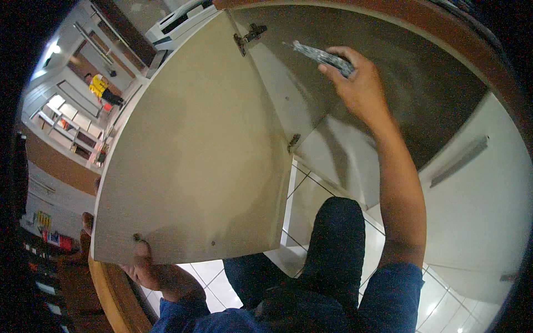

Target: The person is assembling a white kitchen cabinet unit. They use a screwdriver to tighten screws on the hinges and align the cabinet doors. The person repeatedly opens and closes the doors to check the fit and alignment while working on the hardware.

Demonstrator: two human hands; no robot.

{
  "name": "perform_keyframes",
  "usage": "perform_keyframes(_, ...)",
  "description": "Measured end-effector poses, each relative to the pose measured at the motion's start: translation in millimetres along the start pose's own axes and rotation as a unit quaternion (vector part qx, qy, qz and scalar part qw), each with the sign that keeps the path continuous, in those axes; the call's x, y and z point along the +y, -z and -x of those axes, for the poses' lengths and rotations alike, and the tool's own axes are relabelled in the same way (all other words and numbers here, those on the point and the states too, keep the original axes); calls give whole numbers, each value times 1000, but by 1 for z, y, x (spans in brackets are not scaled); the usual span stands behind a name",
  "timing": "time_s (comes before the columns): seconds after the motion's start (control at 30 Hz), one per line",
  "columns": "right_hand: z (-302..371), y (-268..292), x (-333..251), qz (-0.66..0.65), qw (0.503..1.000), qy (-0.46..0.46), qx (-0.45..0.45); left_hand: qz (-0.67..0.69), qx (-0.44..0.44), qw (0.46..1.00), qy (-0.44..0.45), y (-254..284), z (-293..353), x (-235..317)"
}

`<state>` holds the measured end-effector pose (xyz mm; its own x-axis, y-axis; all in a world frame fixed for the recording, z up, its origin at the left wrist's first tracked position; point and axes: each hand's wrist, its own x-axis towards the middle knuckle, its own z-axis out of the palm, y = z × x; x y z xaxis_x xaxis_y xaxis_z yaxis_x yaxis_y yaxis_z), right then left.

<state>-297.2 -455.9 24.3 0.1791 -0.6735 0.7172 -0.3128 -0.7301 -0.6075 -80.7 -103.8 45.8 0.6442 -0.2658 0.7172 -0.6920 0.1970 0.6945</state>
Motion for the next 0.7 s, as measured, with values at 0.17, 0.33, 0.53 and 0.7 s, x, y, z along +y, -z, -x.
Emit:
perform_keyframes(0.17, -33, -46, 20, -69, 998, -6, -14, -39, 84, 995, 34, 22, 8, -6)
perform_keyframes(0.33, -56, -65, 37, -70, 998, 7, 2, -32, 134, 989, 60, 13, 15, 3)
perform_keyframes(0.53, -71, -62, 38, -31, 999, 30, -4, -35, 105, 993, 46, 28, 11, -11)
perform_keyframes(0.7, -75, -53, 36, -31, 998, 45, -7, -7, 115, 993, 36, 21, 11, -9)
